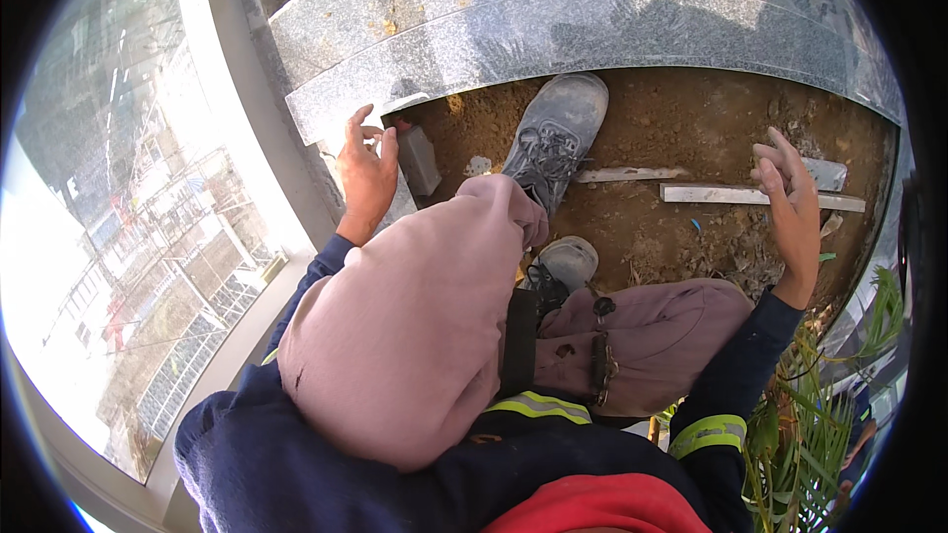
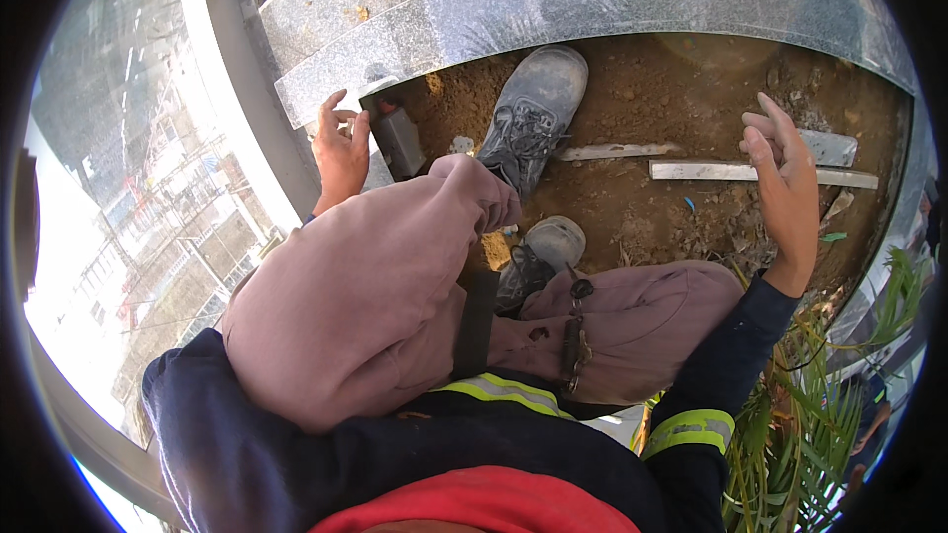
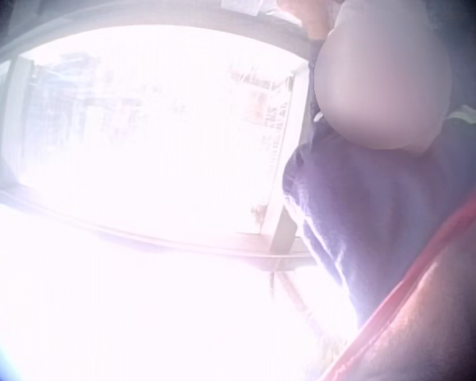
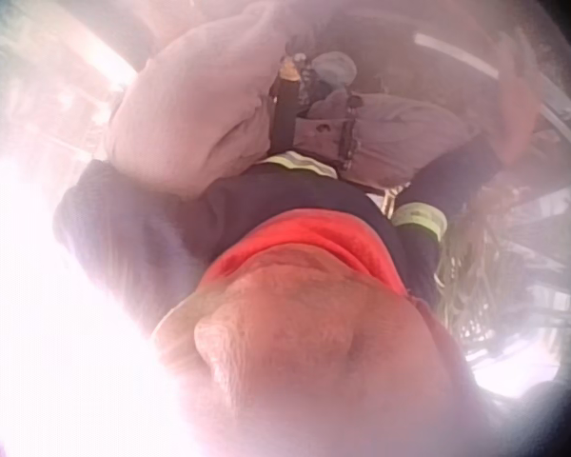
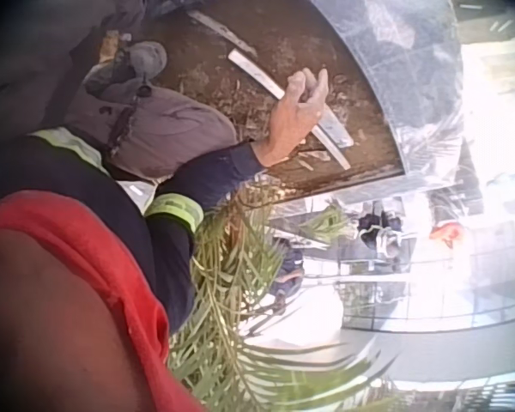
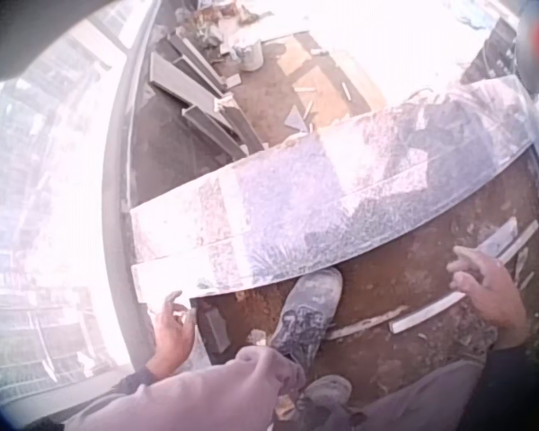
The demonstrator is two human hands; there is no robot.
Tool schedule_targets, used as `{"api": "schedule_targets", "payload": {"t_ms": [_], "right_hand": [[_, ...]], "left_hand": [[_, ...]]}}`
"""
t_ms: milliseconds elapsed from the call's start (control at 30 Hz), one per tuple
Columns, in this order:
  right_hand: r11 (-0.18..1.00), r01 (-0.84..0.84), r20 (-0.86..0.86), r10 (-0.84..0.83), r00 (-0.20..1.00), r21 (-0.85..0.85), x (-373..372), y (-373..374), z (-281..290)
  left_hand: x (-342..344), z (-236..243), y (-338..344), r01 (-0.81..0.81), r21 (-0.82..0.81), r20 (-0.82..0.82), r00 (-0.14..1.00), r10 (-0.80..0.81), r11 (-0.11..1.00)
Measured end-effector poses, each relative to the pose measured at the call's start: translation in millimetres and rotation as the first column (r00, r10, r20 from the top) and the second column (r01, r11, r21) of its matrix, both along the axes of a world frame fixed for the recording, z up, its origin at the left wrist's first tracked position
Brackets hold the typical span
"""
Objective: The person positions a long curved stone slab along a circular planter edge, aligns it with adjacent pieces, and secures it using small metal clips. The person repeatedly adjusts the slab and clips by hand to fit the curve.
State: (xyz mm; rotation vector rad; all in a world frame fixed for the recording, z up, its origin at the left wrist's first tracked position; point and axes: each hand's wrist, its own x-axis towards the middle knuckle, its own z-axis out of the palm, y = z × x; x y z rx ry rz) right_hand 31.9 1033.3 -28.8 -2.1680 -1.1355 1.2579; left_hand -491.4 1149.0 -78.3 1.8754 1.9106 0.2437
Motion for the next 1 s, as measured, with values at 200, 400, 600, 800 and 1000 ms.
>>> {"api": "schedule_targets", "payload": {"t_ms": [200, 400, 600, 800, 1000], "right_hand": [[1.000, 0.012, 0.021, -0.011, 1.000, -0.009, -0.5, -0.8, 5.5], [1.000, 0.006, 0.019, -0.006, 1.000, -0.012, 0.4, -1.0, 4.3], [1.000, 0.001, 0.030, 0.000, 1.000, -0.019, -1.0, -0.3, 4.6], [1.000, 0.004, 0.032, -0.003, 0.999, -0.024, -1.2, 1.4, 3.2], [1.000, -0.005, 0.025, 0.005, 1.000, -0.009, 0.0, 2.3, 3.3]], "left_hand": [[-42.6, -28.3, 17.0, -0.039, 0.207, -0.100, 0.993, 0.061, 0.978], [-35.4, -24.9, 24.0, -0.022, 0.151, -0.138, 0.989, 0.043, 0.988], [-31.2, -31.2, 32.5, -0.045, 0.087, -0.206, 0.977, 0.062, 0.995], [-45.8, -40.7, 31.6, 0.114, 0.026, -0.151, 0.982, -0.109, 0.993], [-8.8, -3.4, 16.4, 0.332, 0.058, 0.058, 0.940, -0.335, 0.941]]}}
